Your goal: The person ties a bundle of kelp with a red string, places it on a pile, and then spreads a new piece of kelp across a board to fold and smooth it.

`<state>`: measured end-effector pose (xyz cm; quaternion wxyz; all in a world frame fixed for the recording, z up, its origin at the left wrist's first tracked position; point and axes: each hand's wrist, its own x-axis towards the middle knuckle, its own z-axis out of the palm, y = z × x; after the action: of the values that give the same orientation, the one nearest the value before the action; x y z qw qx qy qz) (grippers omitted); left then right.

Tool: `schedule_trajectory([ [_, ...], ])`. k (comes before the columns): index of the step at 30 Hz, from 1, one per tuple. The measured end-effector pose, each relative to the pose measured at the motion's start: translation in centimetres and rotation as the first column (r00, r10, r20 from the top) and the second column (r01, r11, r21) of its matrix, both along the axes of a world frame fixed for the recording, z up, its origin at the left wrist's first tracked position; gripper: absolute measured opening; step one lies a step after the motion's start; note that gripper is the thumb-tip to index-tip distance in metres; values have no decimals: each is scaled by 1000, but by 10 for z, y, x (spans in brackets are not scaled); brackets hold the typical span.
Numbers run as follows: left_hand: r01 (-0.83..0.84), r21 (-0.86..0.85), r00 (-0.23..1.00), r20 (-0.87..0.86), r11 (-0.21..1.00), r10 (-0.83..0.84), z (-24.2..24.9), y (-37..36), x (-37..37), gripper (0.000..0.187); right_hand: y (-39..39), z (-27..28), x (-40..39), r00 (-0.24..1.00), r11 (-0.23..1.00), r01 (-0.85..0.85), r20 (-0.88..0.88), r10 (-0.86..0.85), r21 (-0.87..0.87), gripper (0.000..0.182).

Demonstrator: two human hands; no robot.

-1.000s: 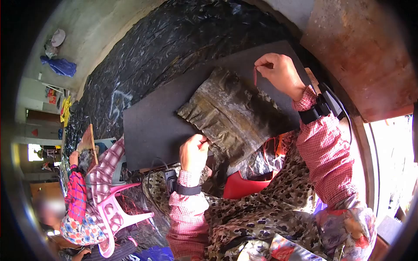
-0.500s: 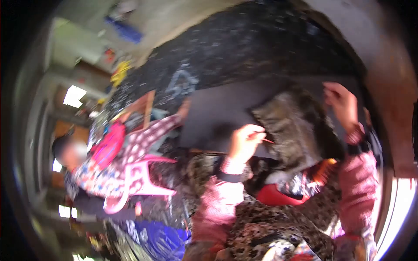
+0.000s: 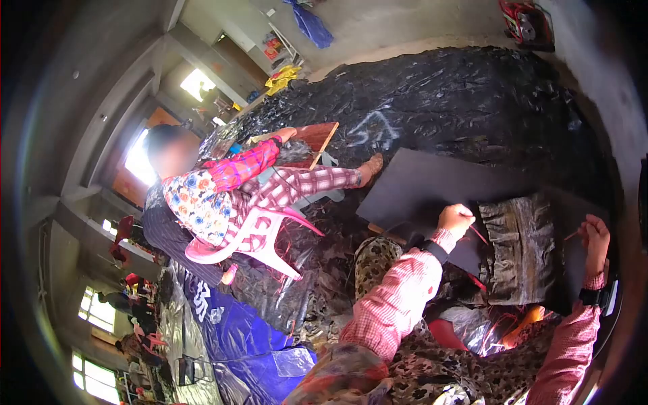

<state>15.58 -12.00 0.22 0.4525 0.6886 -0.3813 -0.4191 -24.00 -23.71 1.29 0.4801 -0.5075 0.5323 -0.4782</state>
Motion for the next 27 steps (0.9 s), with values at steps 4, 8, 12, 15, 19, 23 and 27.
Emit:
schedule_trajectory([
  [4,0,-13,998,-71,1000,-1,15,-8,-9,9,3,6,-1,1000,1000,1,28,-1,6,22],
  [8,187,-38,864,-470,982,-183,49,7,-5,13,7,16,20,998,987,-37,45,45,-155,24],
  [12,250,-86,884,-387,964,-264,91,10,-18,15,3,10,26,991,963,-120,-87,101,-241,27],
  [15,266,-171,901,-306,949,-307,95,10,-8,14,3,8,25,995,954,-80,-82,59,-288,26],
  [19,196,-130,896,-378,972,-231,106,16,19,13,-3,-10,7,994,981,-43,91,61,-189,28],
  [23,112,-181,918,-358,977,-172,107,-2,2,17,0,-7,15,986,981,-51,146,79,-187,30],
  [27,205,-189,781,-560,960,-277,87,-38,-61,20,11,10,31,973,937,-222,-5,229,-271,29],
])
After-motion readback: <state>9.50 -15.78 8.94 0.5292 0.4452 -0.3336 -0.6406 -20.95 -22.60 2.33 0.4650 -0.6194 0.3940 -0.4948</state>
